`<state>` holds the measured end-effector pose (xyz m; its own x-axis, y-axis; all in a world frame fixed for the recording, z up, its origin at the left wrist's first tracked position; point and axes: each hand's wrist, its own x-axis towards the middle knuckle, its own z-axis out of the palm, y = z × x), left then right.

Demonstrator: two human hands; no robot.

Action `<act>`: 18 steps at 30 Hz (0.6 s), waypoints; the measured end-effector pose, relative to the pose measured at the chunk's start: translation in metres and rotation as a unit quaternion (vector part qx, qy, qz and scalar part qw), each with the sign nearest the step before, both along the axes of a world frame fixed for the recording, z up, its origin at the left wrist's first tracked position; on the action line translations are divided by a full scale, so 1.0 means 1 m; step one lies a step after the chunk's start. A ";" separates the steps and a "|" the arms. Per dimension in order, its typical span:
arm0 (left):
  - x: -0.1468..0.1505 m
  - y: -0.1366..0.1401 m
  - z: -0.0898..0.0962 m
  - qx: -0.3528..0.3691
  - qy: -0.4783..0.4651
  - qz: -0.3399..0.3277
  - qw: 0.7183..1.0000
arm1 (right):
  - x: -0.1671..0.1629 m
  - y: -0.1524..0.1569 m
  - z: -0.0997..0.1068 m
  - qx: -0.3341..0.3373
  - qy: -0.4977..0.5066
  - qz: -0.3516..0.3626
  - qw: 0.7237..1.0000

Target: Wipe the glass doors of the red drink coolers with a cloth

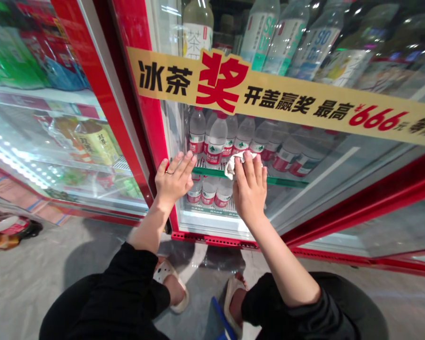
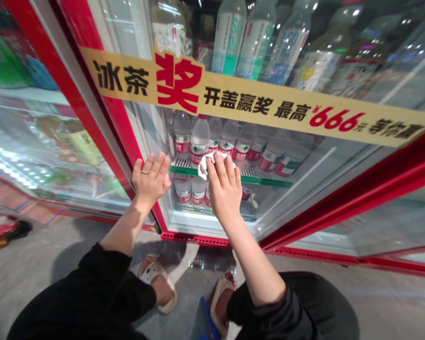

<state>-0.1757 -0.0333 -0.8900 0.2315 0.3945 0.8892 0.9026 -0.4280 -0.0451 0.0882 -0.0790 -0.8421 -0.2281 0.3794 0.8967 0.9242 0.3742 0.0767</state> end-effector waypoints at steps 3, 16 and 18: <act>0.001 -0.002 0.000 0.071 -0.004 0.008 0.997 | -0.026 0.006 0.020 -0.007 0.009 0.005 1.000; 0.001 -0.004 -0.004 0.049 0.005 -0.004 0.999 | -0.039 0.006 0.009 -0.025 -0.006 0.043 0.999; -0.001 -0.004 -0.005 0.053 0.001 0.002 0.999 | -0.054 0.008 0.015 -0.030 0.003 0.040 0.999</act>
<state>-0.1762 -0.0378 -0.8948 0.2327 0.2990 0.9254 0.9039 -0.4178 -0.0923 0.0340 -0.0709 -0.8268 -0.2551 0.4127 0.8744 0.8911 0.4513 0.0470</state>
